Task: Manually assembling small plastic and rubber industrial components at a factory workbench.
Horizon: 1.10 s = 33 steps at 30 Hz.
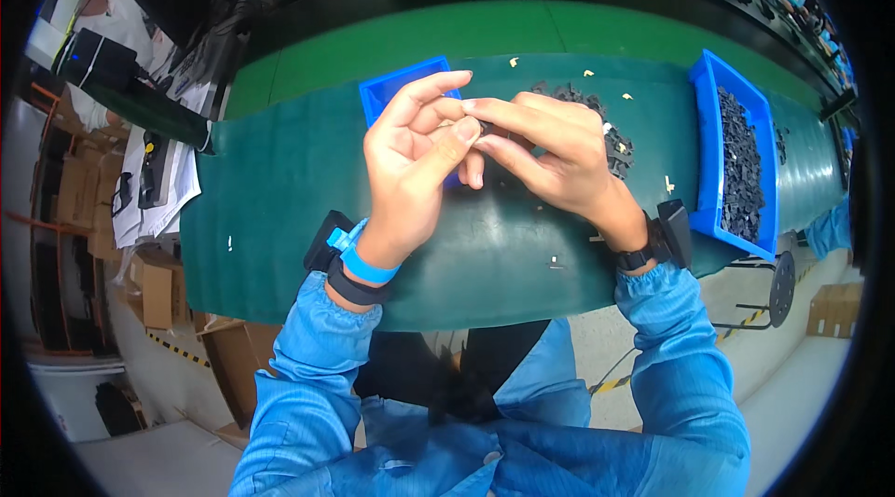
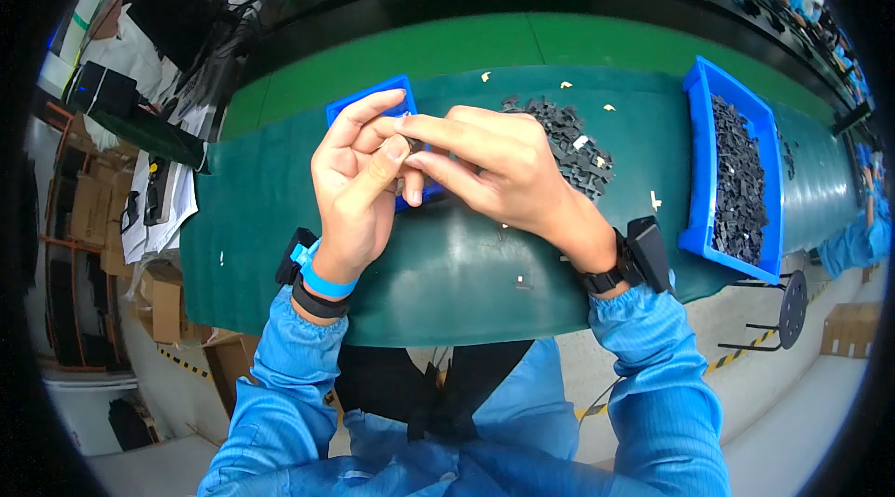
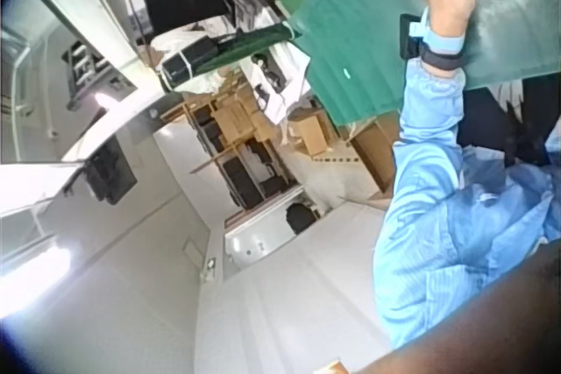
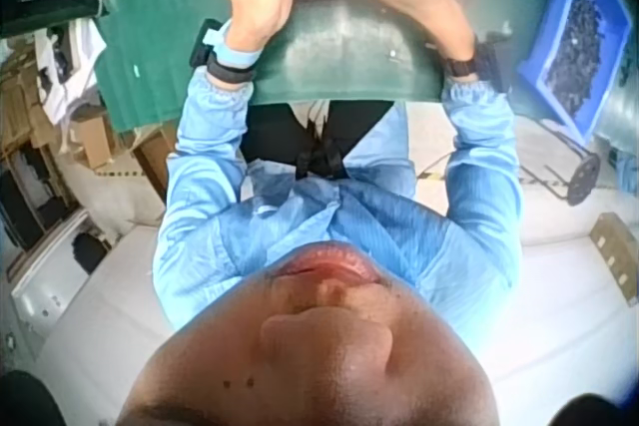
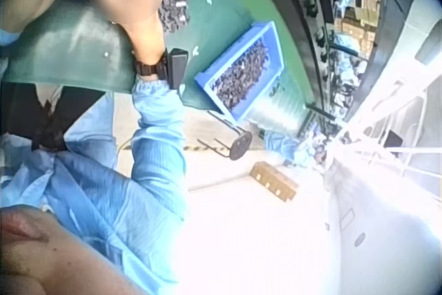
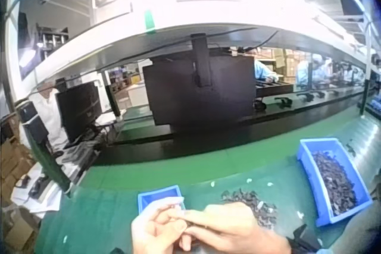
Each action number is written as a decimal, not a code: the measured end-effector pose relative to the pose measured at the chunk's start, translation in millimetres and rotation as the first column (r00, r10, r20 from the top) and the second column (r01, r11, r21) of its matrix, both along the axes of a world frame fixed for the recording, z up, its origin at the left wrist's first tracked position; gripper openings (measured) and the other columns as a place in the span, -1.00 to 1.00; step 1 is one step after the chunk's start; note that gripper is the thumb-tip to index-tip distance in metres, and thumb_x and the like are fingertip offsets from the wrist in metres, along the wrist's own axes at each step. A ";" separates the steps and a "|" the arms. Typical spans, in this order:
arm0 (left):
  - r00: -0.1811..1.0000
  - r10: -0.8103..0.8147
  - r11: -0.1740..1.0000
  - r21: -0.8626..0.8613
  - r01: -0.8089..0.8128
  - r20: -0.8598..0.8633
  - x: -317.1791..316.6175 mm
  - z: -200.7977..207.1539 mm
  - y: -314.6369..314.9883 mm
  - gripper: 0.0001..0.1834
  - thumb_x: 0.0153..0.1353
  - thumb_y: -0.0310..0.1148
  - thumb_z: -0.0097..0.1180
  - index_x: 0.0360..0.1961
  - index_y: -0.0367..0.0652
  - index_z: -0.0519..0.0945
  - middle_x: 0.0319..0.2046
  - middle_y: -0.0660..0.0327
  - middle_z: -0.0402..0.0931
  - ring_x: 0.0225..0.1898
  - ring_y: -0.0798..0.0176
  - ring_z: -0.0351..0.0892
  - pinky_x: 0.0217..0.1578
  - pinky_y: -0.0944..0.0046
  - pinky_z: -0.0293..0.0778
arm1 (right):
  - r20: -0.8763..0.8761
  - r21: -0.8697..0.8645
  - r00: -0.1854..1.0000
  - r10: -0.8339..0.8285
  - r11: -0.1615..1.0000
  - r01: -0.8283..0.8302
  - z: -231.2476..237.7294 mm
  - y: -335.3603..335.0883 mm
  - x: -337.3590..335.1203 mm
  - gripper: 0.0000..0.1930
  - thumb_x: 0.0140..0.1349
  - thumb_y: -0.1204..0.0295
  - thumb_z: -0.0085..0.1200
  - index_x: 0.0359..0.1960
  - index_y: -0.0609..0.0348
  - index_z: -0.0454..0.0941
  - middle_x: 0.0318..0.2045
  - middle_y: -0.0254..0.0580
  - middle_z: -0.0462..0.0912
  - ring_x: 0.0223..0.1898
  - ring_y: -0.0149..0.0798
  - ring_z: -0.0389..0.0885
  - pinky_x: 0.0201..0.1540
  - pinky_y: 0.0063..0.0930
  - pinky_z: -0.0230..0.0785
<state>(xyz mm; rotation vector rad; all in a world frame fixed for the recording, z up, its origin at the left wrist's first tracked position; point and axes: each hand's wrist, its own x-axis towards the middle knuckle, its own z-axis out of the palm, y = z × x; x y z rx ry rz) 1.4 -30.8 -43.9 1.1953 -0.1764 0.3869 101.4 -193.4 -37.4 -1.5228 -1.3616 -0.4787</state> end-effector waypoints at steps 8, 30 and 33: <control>0.982 0.180 0.955 0.230 -0.186 0.050 0.7 -5.9 8.9 -0.60 0.52 -0.45 0.07 0.29 -0.41 0.46 -0.11 -0.04 0.73 -0.47 0.29 0.65 -0.39 0.32 0.62 | -0.350 0.170 0.935 -0.054 0.978 0.120 -19.2 1.5 -4.8 -0.76 0.30 0.51 0.34 -0.02 0.25 0.76 -0.45 -0.13 0.74 -0.52 -0.37 0.67 -0.45 -0.45 0.46; 0.631 -0.066 0.467 0.583 -0.665 0.773 -113.0 130.9 -22.1 -0.72 -0.03 -0.54 0.30 -0.21 -0.26 0.74 -0.31 -0.04 0.65 -0.40 0.02 0.64 -0.37 0.15 0.57 | -0.013 -0.371 0.496 -0.868 0.465 0.804 34.4 -220.1 1.5 -0.72 0.43 0.30 0.28 -0.25 0.36 0.71 -0.62 -0.16 0.55 -0.58 -0.39 0.48 -0.46 -0.38 0.31; 0.969 0.052 0.210 0.946 -0.247 0.241 -183.5 224.5 -57.6 -0.57 -0.26 -0.51 0.44 -0.22 -0.20 0.73 -0.34 0.06 0.59 -0.47 0.08 0.54 -0.54 0.09 0.47 | -0.119 -0.346 0.637 -0.761 0.633 0.692 46.1 -195.3 -20.7 -0.79 0.40 0.40 0.30 -0.26 0.36 0.70 -0.62 -0.27 0.53 -0.56 -0.53 0.39 -0.47 -0.50 0.25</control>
